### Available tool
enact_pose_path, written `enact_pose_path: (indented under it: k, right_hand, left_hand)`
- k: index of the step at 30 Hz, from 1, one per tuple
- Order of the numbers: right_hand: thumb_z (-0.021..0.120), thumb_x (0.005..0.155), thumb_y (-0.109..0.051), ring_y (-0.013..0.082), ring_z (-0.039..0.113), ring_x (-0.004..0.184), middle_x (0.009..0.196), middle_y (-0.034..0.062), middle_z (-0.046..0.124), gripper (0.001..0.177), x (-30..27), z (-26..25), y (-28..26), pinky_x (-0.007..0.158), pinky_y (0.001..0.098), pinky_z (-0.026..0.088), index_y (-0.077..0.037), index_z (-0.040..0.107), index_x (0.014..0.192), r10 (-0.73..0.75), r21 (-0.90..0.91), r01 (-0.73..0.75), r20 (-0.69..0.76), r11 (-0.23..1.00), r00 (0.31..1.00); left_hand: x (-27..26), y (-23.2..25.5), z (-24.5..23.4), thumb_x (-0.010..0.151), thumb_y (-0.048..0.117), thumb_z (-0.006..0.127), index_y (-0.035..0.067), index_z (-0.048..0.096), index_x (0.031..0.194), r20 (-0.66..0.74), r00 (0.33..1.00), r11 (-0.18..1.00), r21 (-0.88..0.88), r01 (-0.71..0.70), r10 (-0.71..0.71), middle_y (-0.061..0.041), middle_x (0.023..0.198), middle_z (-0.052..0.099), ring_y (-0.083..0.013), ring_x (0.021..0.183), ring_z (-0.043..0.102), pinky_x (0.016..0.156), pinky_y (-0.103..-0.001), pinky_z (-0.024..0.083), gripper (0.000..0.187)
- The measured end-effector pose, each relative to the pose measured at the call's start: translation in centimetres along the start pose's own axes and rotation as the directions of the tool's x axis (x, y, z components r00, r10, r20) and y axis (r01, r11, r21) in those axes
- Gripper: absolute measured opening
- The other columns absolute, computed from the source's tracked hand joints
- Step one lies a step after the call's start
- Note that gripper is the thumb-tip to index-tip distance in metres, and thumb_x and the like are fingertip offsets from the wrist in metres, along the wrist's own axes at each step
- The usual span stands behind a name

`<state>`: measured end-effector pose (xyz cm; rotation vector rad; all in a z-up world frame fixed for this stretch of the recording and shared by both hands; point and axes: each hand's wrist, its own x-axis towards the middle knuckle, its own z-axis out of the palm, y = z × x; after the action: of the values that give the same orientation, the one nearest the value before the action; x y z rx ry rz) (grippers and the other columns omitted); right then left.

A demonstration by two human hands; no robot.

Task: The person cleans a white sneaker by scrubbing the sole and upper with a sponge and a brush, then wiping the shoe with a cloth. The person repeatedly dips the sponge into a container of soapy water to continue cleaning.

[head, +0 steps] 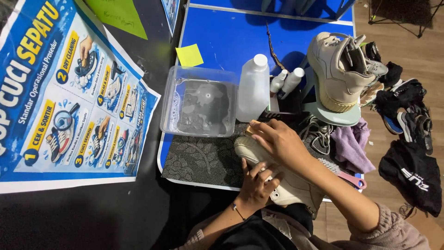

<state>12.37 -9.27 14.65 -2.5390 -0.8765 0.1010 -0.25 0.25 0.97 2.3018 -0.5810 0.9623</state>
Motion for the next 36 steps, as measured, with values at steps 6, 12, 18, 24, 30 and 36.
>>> enact_pose_path:
  k: [6,12,18,24,30,36]
  right_hand:
    - [0.057,0.100,-0.035,0.0282,0.062,0.076,0.091,0.0100,0.056,0.043,-0.3,0.5,0.2,0.069,0.0440,0.058,-0.015,0.056,0.138,0.006,-0.073,-0.007,-0.017,0.997,1.000]
    - [0.052,0.102,-0.031,0.0305,0.067,0.096,0.109,0.0148,0.063,0.034,-1.9,-0.4,0.3,0.082,0.0470,0.065,-0.013,0.061,0.129,-0.112,-0.003,0.112,0.081,0.994,0.990]
    - [0.057,0.099,-0.032,0.0208,0.057,0.073,0.095,0.0086,0.056,0.042,-3.4,-1.6,0.1,0.062,0.0357,0.052,-0.015,0.054,0.137,-0.081,0.033,0.079,0.056,0.996,0.995]
    - [0.038,0.106,-0.036,0.0197,0.052,0.079,0.099,0.0108,0.054,0.034,-6.0,2.3,4.0,0.065,0.0309,0.053,-0.009,0.047,0.125,0.004,-0.025,-0.004,-0.001,1.000,1.000]
    - [0.049,0.103,-0.017,0.0243,0.045,0.075,0.093,0.0129,0.047,0.042,-6.8,2.0,4.1,0.065,0.0353,0.043,-0.011,0.040,0.143,0.065,-0.090,-0.067,-0.023,0.994,0.998]
    - [0.063,0.096,-0.032,0.0389,0.061,0.085,0.099,0.0194,0.057,0.026,-7.1,2.0,3.5,0.063,0.0447,0.052,-0.007,0.055,0.101,-0.114,-0.139,0.097,-0.123,0.986,0.986]
  left_hand:
    - [0.6,0.0,-0.4,0.097,0.016,0.079,0.022,0.069,0.108,-0.011,1.000,1.000,0.013,-0.005,0.005,-0.001,0.118,0.049,-0.0230,0.126,0.054,0.122,-0.068,0.009,0.016]
    - [-0.1,-0.2,0.5,0.096,0.011,0.073,0.017,0.065,0.114,-0.021,1.000,0.991,-0.135,0.014,-0.017,-0.006,0.118,0.049,-0.0303,0.112,0.056,0.104,-0.078,0.037,0.021]
    - [-0.7,0.0,0.8,0.097,0.012,0.073,0.021,0.069,0.108,-0.003,1.000,0.998,-0.056,0.016,-0.016,-0.004,0.116,0.047,-0.0280,0.119,0.052,0.116,-0.077,0.021,0.015]
    - [-1.2,-0.2,1.4,0.092,0.015,0.081,0.021,0.064,0.103,0.017,1.000,0.999,0.037,0.009,-0.009,-0.001,0.120,0.048,-0.0243,0.133,0.045,0.121,-0.072,0.010,0.021]
    - [-0.8,0.0,0.9,0.096,0.012,0.073,0.021,0.059,0.101,0.022,1.000,1.000,0.024,0.016,-0.017,-0.001,0.126,0.054,-0.0249,0.135,0.047,0.121,-0.071,0.011,0.017]
    - [-1.2,0.1,2.2,0.101,0.017,0.051,0.020,0.051,0.092,-0.089,0.996,0.999,0.038,-0.006,0.009,-0.004,0.118,0.048,-0.0333,0.133,0.043,0.114,-0.082,0.013,0.010]
